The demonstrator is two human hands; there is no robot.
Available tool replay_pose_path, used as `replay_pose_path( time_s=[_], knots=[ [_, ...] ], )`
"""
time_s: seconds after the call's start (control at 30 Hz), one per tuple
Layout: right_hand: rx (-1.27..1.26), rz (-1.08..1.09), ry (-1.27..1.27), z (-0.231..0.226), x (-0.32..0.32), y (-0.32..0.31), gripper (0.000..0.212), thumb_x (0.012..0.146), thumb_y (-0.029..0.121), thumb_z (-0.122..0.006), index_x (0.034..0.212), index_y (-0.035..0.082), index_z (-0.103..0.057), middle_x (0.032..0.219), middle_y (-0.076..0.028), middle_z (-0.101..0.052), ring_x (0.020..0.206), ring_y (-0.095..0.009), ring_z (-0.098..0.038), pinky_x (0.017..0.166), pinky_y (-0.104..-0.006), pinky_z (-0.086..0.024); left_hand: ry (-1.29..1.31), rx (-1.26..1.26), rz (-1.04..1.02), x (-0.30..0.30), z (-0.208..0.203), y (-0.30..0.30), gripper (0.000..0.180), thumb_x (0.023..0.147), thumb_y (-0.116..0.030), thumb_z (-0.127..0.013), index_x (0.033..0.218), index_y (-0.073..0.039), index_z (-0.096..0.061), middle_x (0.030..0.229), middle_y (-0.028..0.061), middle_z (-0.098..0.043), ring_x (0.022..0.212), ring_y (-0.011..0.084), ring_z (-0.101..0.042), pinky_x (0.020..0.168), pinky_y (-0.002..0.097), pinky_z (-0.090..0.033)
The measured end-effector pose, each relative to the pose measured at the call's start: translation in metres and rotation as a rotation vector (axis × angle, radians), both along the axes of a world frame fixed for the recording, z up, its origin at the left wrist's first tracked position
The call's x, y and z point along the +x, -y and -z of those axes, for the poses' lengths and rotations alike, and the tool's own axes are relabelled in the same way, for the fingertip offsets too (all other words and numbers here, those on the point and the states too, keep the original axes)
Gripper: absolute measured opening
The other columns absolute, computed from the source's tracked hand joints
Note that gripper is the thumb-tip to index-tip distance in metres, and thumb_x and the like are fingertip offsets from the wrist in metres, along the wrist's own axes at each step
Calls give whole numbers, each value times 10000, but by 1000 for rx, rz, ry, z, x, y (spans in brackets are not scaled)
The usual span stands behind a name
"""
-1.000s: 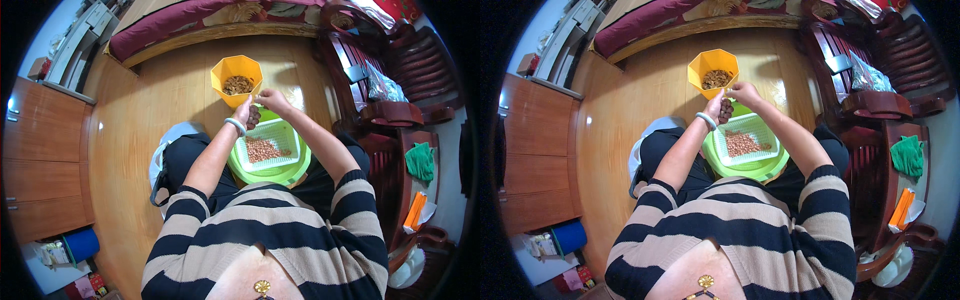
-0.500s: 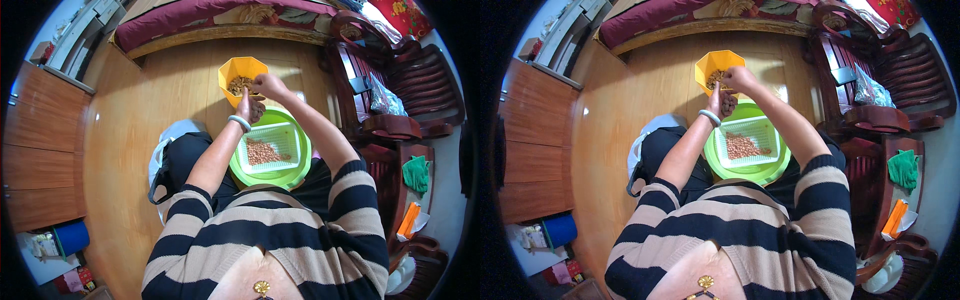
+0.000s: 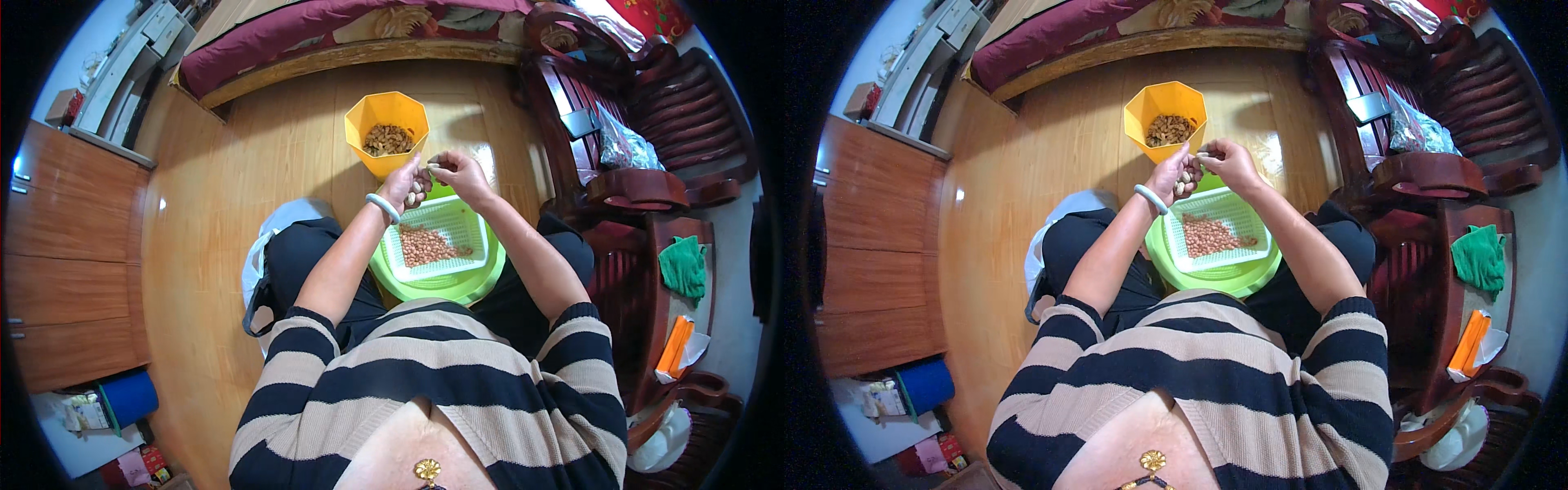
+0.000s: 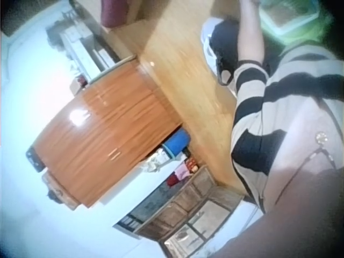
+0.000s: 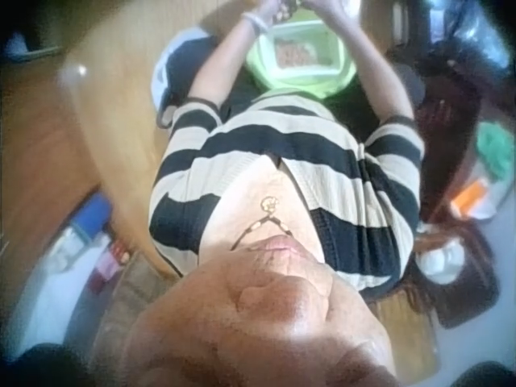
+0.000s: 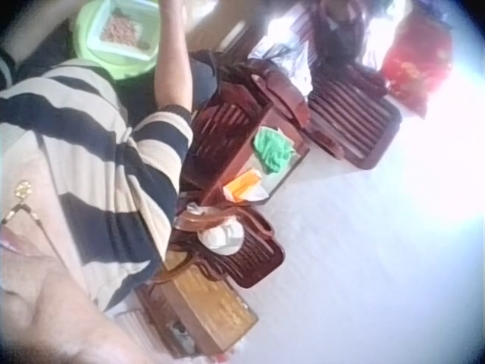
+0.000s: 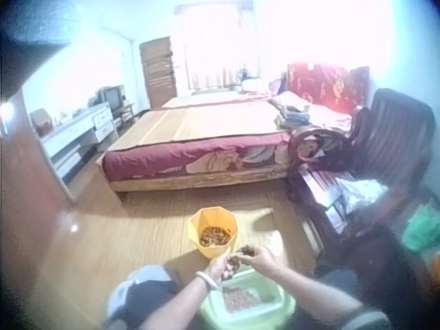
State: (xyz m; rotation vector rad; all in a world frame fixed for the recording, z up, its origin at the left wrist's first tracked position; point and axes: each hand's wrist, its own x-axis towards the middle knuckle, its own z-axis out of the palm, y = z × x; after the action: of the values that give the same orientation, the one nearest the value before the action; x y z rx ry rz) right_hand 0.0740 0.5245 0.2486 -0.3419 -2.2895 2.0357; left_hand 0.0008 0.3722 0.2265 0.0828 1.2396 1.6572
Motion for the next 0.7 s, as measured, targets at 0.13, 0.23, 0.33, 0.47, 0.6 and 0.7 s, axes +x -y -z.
replay_pose_path(
  time_s=[0.13,0.23,0.33,0.47,0.6,0.7],
  knots=[
    [-161,20,-45,-4,3,4,224,816,85,-670,997,-32,-612,879,-61,-642,778,-110,-590,694,-231,-482,-52,179,-91,6,-1,-3,228,959,-281,-440,892,-80,-525,660,5,-510,467,68,-444,395,175,-339],
    [-232,64,-45,-7,4,2,230,803,82,-686,991,-32,-620,891,-61,-646,785,-107,-588,694,-225,-477,-4,264,-77,8,-11,-5,181,959,-236,-446,905,-78,-519,672,6,-508,472,70,-452,392,174,-343],
    [-295,110,-60,-6,3,3,220,794,91,-700,966,-27,-631,877,-57,-647,773,-103,-586,684,-223,-473,-18,306,-88,10,-15,-5,189,961,-253,-440,913,-84,-508,690,9,-509,472,71,-453,391,178,-346],
    [-182,128,-173,3,2,2,203,790,120,-712,934,-7,-648,802,-34,-633,749,-98,-579,680,-235,-472,-7,305,-87,12,-16,-6,193,964,-267,-434,925,-87,-490,708,6,-510,468,69,-444,388,176,-339],
    [-52,135,-173,4,3,8,199,792,132,-711,926,-2,-650,794,-32,-616,756,-98,-573,675,-241,-471,-36,292,-105,13,-17,-3,197,963,-271,-436,910,-91,-498,689,-4,-502,466,69,-434,391,176,-338],
    [-53,177,-281,3,3,12,161,791,103,-693,903,-3,-645,813,-45,-598,744,-113,-574,649,-248,-467,-34,328,-113,13,-18,-4,175,962,-247,-437,898,-100,-505,665,-9,-493,466,70,-428,396,178,-336]
  ],
)
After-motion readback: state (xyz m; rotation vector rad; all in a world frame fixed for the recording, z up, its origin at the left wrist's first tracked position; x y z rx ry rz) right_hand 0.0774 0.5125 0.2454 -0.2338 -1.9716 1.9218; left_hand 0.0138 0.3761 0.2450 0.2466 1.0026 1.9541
